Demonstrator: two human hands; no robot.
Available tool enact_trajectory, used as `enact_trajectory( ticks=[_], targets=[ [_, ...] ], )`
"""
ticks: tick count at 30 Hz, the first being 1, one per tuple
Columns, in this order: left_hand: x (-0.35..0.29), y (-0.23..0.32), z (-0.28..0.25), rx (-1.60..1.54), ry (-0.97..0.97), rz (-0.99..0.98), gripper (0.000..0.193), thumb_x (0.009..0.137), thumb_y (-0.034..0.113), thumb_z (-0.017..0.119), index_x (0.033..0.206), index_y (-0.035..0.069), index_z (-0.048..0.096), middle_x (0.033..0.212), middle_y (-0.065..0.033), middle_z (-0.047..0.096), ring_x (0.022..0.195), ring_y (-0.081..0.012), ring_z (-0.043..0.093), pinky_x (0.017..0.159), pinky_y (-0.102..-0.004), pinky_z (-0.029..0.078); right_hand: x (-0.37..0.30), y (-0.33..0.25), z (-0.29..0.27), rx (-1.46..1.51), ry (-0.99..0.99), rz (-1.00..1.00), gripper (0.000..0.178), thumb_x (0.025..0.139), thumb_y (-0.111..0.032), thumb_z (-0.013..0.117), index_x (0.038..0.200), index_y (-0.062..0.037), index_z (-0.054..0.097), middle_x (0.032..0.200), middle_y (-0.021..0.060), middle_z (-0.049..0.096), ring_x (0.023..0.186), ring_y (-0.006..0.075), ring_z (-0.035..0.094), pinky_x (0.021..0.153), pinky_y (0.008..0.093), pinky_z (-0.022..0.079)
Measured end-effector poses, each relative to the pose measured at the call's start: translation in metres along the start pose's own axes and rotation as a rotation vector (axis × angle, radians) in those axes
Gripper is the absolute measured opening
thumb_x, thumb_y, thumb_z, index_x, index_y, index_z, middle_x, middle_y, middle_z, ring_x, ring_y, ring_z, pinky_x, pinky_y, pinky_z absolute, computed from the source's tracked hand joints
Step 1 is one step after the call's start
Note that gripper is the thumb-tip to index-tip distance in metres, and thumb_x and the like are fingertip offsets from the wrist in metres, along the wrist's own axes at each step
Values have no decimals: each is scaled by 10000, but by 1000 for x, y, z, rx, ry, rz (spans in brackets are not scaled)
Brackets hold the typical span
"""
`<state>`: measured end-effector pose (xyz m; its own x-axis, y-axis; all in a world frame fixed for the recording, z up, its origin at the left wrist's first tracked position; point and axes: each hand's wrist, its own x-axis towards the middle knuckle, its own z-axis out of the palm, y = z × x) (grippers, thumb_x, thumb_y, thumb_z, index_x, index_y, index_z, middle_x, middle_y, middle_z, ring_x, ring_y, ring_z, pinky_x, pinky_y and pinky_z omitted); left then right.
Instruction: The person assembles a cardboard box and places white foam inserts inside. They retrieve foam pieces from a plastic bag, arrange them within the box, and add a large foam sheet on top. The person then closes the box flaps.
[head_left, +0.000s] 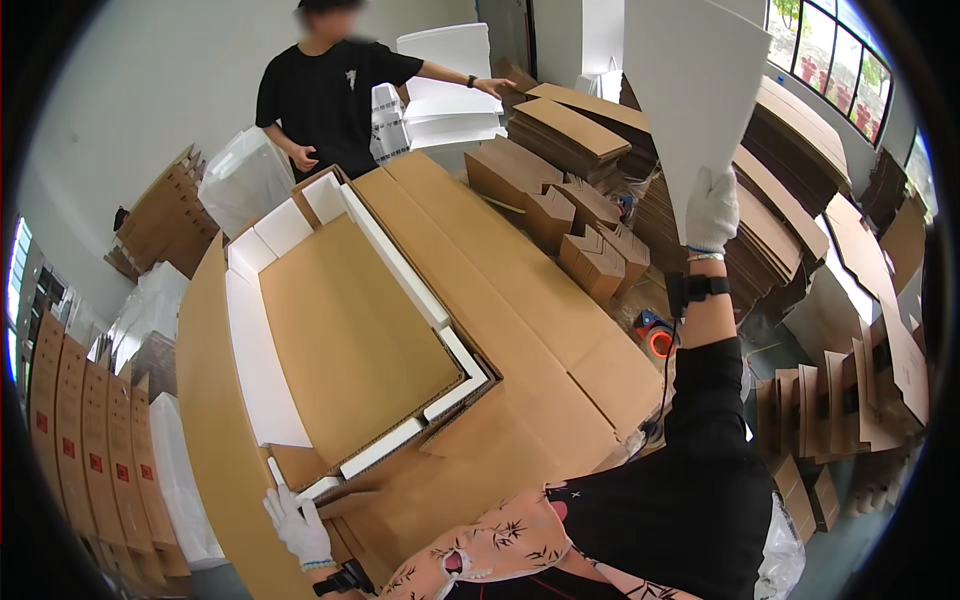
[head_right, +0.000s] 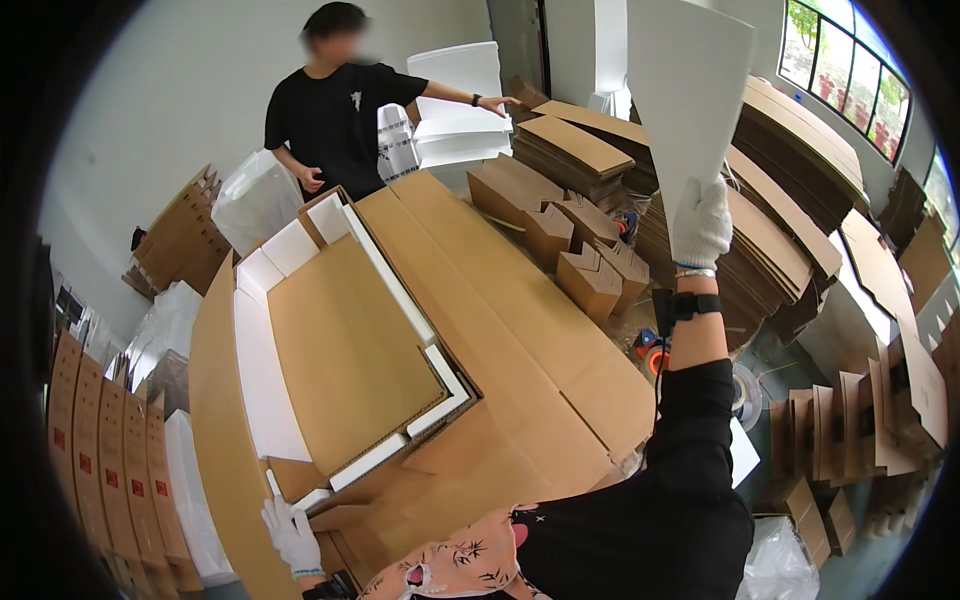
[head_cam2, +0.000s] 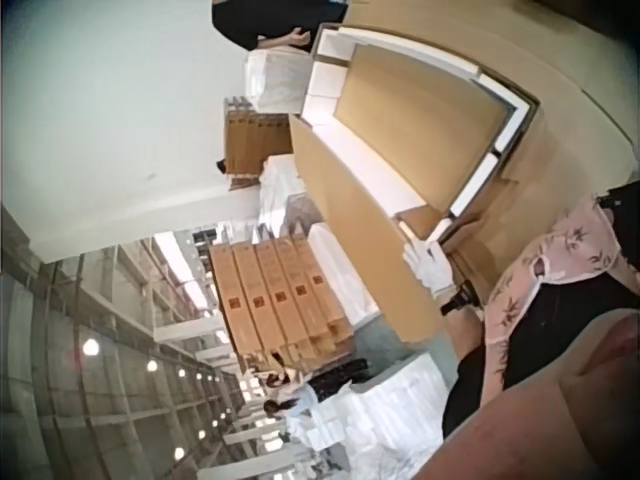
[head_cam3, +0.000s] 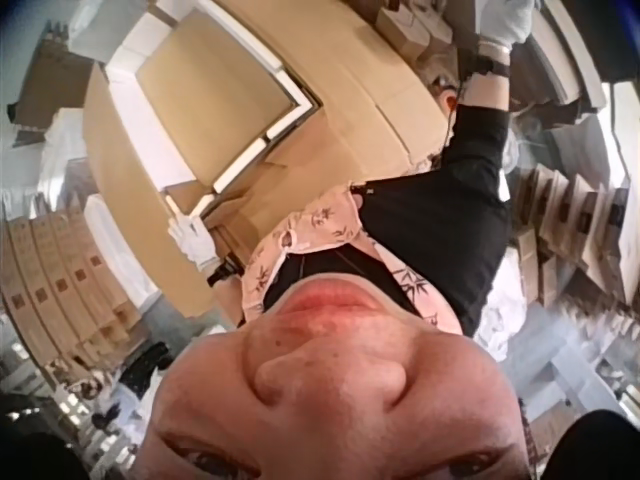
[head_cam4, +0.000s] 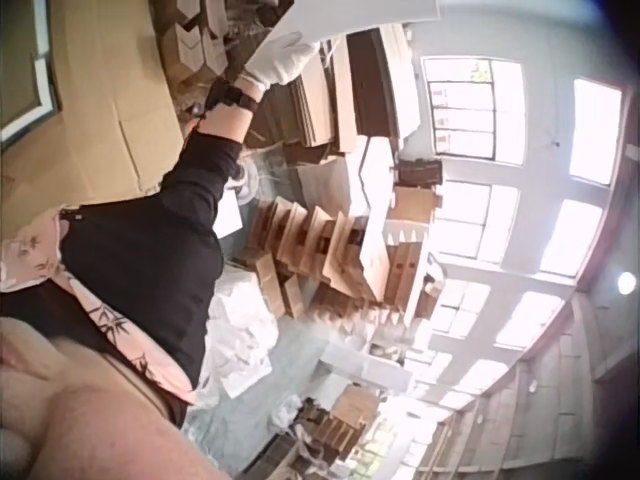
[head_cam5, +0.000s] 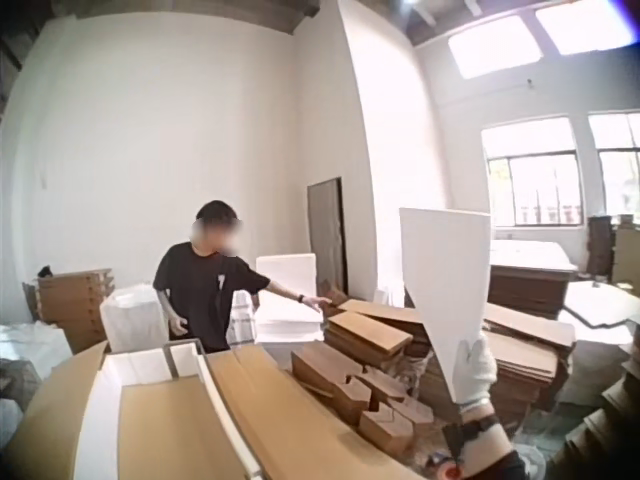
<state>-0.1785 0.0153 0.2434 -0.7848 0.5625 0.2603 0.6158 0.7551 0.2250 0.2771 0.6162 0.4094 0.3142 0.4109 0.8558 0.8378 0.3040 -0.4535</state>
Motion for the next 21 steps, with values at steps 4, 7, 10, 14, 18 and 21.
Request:
enact_trajectory(
  ticks=[4,7,10,14,18,21],
  targets=[
    [0,-1,4,-11,-3,-8,530,937,253,533,1399,0,468,1487,-265,383,1391,-471,306,1155,-506,261,0,15,28,-13,-20,-120,241,930,-209,571,1144,-103,536,886,190,669,793,418,641,668,499,496],
    [-1,1,2,-10,-13,-30,535,937,262,533,1400,1,467,1492,-259,378,1397,-463,302,1157,-502,258,-4,29,30,-13,-42,-105,235,950,-237,547,1142,-101,547,920,188,676,803,415,646,663,495,497],
    [-2,4,-3,5,-32,-53,537,944,269,526,1406,2,459,1499,-254,370,1403,-456,295,1161,-500,250,-12,25,18,16,26,-77,250,965,-256,547,1156,-96,567,911,193,675,796,400,650,658,485,500],
    [-4,7,-7,36,-46,-37,536,958,272,505,1416,1,443,1502,-258,362,1404,-460,288,1162,-504,241,-25,20,-23,-26,62,-11,301,967,-274,574,1171,-52,569,889,195,667,757,367,649,651,453,503],
    [-6,-4,-1,13,-29,-4,530,965,269,494,1411,-12,440,1495,-274,361,1395,-476,290,1157,-514,240,-48,-3,-77,127,123,-40,274,975,-239,589,1117,-7,559,863,151,654,726,254,621,672,376,494],
    [-3,1,-1,7,-30,3,527,964,264,499,1403,-21,444,1490,-284,362,1390,-484,293,1155,-518,240,-76,-7,-107,409,169,58,238,988,-193,568,1109,11,549,931,106,640,795,178,596,714,323,491]
  ],
)
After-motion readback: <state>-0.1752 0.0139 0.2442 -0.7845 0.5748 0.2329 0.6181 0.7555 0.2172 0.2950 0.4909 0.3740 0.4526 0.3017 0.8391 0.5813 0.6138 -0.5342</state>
